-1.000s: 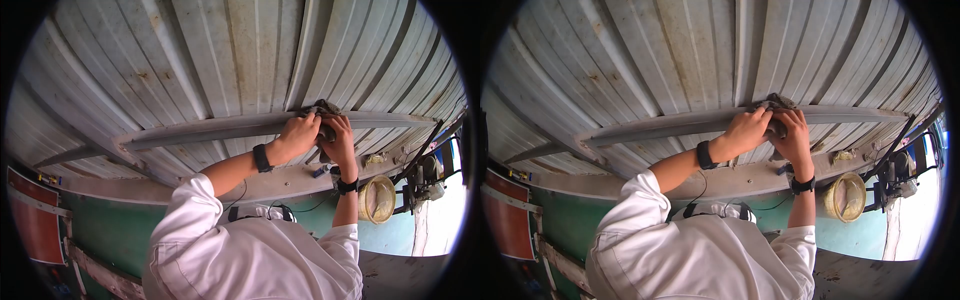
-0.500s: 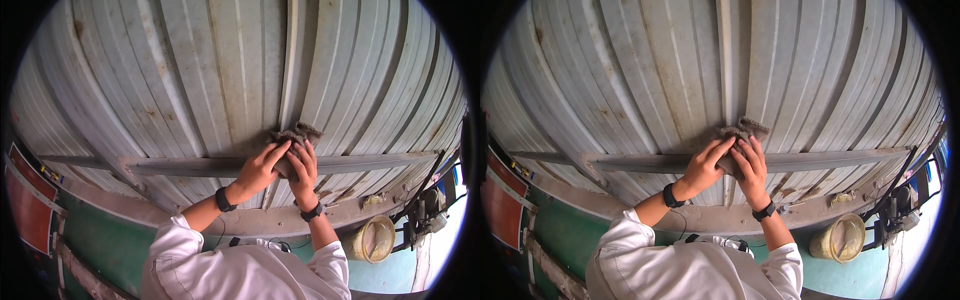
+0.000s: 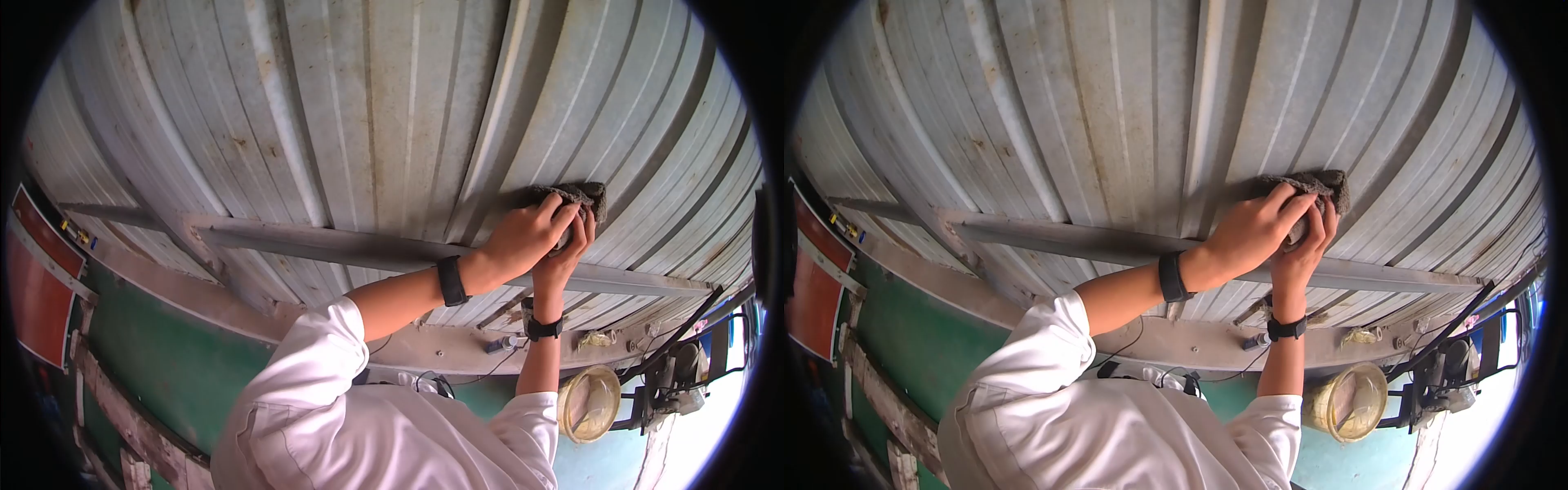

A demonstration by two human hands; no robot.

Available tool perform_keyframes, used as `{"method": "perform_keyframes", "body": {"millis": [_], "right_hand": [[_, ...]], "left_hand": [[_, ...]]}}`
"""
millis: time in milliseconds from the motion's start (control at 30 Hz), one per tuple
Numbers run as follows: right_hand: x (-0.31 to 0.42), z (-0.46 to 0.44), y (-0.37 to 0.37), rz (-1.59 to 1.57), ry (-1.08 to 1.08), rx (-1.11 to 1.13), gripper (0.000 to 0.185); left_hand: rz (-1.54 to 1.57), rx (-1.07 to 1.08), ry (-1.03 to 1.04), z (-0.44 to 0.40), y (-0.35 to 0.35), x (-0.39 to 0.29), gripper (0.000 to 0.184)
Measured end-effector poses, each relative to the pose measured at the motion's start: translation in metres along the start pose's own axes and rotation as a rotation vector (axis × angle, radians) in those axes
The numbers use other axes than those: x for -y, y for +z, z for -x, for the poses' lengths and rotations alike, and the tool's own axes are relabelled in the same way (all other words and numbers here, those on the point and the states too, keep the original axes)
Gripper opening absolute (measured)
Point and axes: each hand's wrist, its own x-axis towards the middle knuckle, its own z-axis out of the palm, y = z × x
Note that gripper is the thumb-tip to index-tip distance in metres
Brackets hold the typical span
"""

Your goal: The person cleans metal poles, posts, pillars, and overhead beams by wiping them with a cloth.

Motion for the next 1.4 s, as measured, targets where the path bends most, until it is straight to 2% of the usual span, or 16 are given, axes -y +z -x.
{"method": "perform_keyframes", "body": {"millis": [100, 167, 267, 333, 533, 633, 700, 833, 867, 1000, 1033, 1100, 1167, 1300, 1400], "right_hand": [[0.009, 0.023, -0.014, 0.017, 0.118, 0.105, 0.065], [0.021, 0.043, -0.019, -0.062, 0.181, 0.173, 0.064], [0.038, 0.042, -0.025, -0.125, 0.200, 0.344, 0.067], [0.045, 0.031, -0.019, -0.169, 0.173, 0.365, 0.065], [0.024, -0.032, -0.007, -0.192, -0.034, 0.166, 0.062], [0.017, -0.046, -0.020, -0.119, -0.077, 0.152, 0.058], [0.017, -0.028, -0.024, -0.065, -0.046, 0.158, 0.058], [0.026, 0.033, -0.042, -0.085, 0.127, 0.446, 0.058], [0.030, 0.046, -0.041, -0.090, 0.112, 0.426, 0.057], [0.048, 0.087, -0.044, -0.076, 0.115, 0.391, 0.052], [0.055, 0.098, -0.043, -0.109, 0.189, 0.387, 0.051], [0.058, 0.138, -0.029, -0.075, 0.208, 0.261, 0.052], [0.055, 0.178, -0.012, -0.065, 0.217, 0.229, 0.055], [0.032, 0.241, 0.028, -0.027, 0.125, 0.021, 0.051], [0.000, 0.252, 0.042, 0.022, 0.012, 0.061, 0.049]], "left_hand": [[0.064, 0.123, -0.082, 0.019, 0.000, -0.004, 0.043], [0.118, 0.166, -0.105, 0.045, 0.002, 0.004, 0.050], [0.138, 0.272, -0.208, 0.068, -0.022, 0.009, 0.056], [0.110, 0.336, -0.266, 0.062, -0.044, 0.011, 0.060], [0.161, -0.034, -0.130, 0.008, -0.039, 0.004, 0.063], [0.197, -0.093, -0.104, 0.002, -0.023, -0.001, 0.059], [0.219, -0.007, -0.152, 0.013, -0.020, -0.005, 0.058], [0.233, 0.317, -0.327, 0.067, -0.016, -0.002, 0.056], [0.237, 0.395, -0.380, 0.081, -0.018, -0.002, 0.056], [0.269, 0.322, -0.382, 0.121, -0.024, -0.016, 0.056], [0.283, 0.339, -0.448, 0.130, -0.024, -0.017, 0.057], [0.291, 0.288, -0.394, 0.155, -0.018, -0.009, 0.057], [0.237, 0.282, -0.365, 0.183, -0.007, 0.002, 0.057], [0.123, 0.224, -0.253, 0.222, 0.020, 0.023, 0.058], [0.128, 0.198, -0.327, 0.234, 0.047, 0.035, 0.062]]}}
